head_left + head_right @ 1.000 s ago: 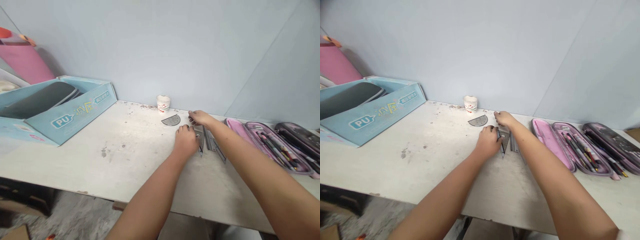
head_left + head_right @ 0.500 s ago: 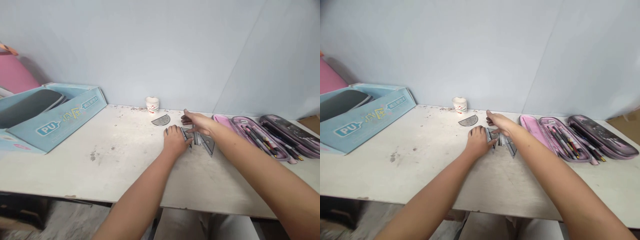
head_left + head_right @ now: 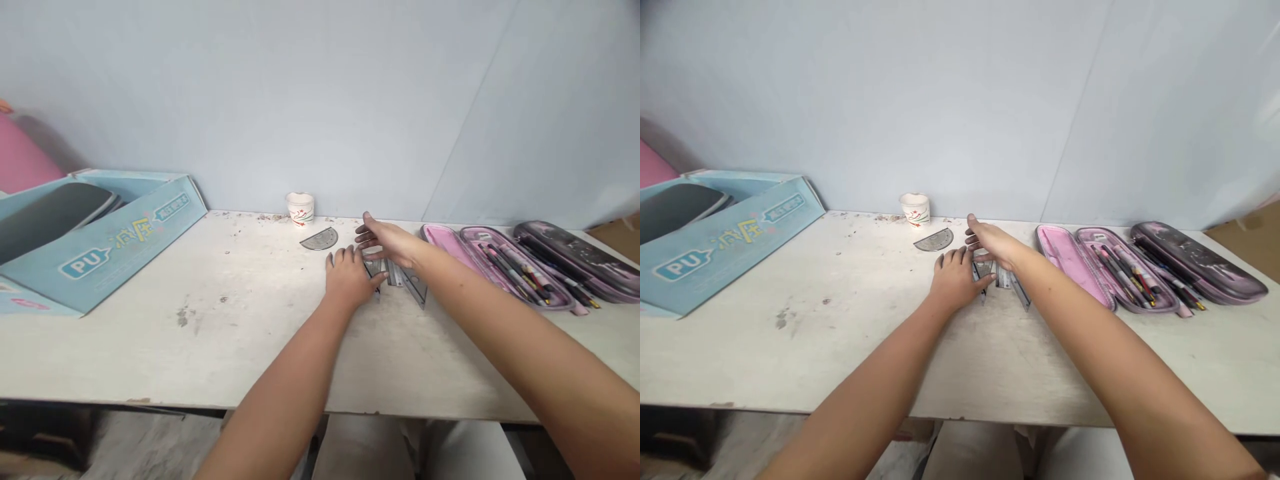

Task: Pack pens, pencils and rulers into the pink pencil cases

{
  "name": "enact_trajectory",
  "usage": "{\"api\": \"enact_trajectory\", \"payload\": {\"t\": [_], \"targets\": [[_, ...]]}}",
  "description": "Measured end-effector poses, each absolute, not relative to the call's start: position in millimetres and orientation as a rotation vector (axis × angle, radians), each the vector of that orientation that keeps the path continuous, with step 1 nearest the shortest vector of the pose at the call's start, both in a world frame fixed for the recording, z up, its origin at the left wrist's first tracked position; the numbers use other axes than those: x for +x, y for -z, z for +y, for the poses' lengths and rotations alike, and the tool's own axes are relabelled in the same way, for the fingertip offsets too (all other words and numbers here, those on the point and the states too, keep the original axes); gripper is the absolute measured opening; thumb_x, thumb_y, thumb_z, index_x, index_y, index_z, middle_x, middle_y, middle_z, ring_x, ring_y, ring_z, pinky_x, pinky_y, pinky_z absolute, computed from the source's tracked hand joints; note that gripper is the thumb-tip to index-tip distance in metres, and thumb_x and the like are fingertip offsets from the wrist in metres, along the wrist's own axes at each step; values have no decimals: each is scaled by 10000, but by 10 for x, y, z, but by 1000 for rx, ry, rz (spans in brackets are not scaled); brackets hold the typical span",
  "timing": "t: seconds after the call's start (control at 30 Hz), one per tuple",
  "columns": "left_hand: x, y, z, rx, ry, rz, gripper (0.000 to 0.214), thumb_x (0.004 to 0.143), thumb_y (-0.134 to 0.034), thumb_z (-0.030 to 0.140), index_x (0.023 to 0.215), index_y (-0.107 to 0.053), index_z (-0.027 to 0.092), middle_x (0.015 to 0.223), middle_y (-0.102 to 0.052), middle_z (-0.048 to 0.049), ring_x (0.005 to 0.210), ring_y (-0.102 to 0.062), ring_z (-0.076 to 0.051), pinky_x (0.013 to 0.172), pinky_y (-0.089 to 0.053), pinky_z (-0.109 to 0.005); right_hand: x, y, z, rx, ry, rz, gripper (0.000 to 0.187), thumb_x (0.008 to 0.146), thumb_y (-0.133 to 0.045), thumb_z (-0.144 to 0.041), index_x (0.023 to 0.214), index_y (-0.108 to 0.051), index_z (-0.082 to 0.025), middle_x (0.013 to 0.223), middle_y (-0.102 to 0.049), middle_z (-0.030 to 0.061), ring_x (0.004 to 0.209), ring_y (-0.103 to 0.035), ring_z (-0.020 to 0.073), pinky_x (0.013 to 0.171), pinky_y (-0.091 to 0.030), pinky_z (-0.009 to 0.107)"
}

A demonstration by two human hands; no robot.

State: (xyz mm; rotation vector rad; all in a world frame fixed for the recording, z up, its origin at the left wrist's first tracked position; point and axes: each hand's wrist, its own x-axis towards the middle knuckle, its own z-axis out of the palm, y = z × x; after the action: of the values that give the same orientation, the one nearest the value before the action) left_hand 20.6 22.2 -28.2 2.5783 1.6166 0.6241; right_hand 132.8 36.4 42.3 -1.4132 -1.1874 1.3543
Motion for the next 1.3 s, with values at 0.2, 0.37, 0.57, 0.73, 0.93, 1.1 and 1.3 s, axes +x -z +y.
{"api": "enact_trajectory", "payload": {"t": [0.2, 0.37, 0.57, 0.73, 0.93, 1.1, 1.3], "targets": [[167, 277, 287, 2575, -476, 1480, 588, 855, -260, 537, 1331, -372, 210, 1427, -343, -55, 1325, -222, -286, 1049, -85, -589, 1480, -448, 314, -1540, -1282, -1082, 417, 824, -386, -566, 829, -535, -177, 972, -596, 100, 861, -538, 184, 716, -481, 372], [189, 323, 304, 2587, -472, 1522, 686, 860, -235, 524, 1372, -300, 72, 1447, -276, -140, 1347, -182, -292, 1088, -95, -501, 1498, -419, 314, -1470, -1377, -956, 517, 788, -325, -661, 835, -523, -187, 1019, -573, 109, 971, -520, 224, 782, -464, 464], [201, 356, 291, 2593, -485, 1565, 736, 865, -209, 515, 1373, -258, -15, 1438, -244, -219, 1348, -176, -319, 1096, -125, -419, 1312, -386, 315, -1403, -1440, -870, 588, 728, -316, -736, 844, -496, -189, 1025, -548, 122, 990, -511, 238, 788, -464, 453], [206, 321, 263, 2556, -453, 1631, 691, 866, -231, 454, 1382, -235, -6, 1437, -235, -232, 1347, -159, -342, 1088, -108, -437, 1309, -477, 296, -1447, -1355, -962, 596, 741, -309, -727, 868, -521, -185, 1020, -565, 121, 1015, -496, 246, 859, -401, 519], [223, 251, 222, 2491, -319, 1656, 881, 750, -381, 603, 1427, -111, 109, 1479, -107, -199, 1347, -31, -402, 1061, -55, -527, 1346, -448, 293, -1461, -1379, -853, 631, 713, -315, -755, 869, -520, -179, 1009, -552, 134, 995, -495, 249, 820, -438, 497], [197, 243, 213, 2469, -403, 1600, 952, 709, -451, 608, 1428, -66, 116, 1478, -92, -214, 1345, -25, -409, 1057, -81, -531, 1309, -295, 302, -1430, -1404, -782, 577, 732, -337, -724, 834, -504, -182, 920, -544, 110, 913, -517, 220, 732, -500, 411], [194, 200, 273, 2407, -661, 1334, 963, 673, -542, 412, 1392, -65, -15, 1456, -139, -255, 1356, -120, -340, 1093, -136, -467, 1170, -179, 233, -1478, -1327, -1090, 244, 818, -489, -393, 788, -553, -159, 679, -584, 52, 652, -561, 154, 585, -479, 273]]}}
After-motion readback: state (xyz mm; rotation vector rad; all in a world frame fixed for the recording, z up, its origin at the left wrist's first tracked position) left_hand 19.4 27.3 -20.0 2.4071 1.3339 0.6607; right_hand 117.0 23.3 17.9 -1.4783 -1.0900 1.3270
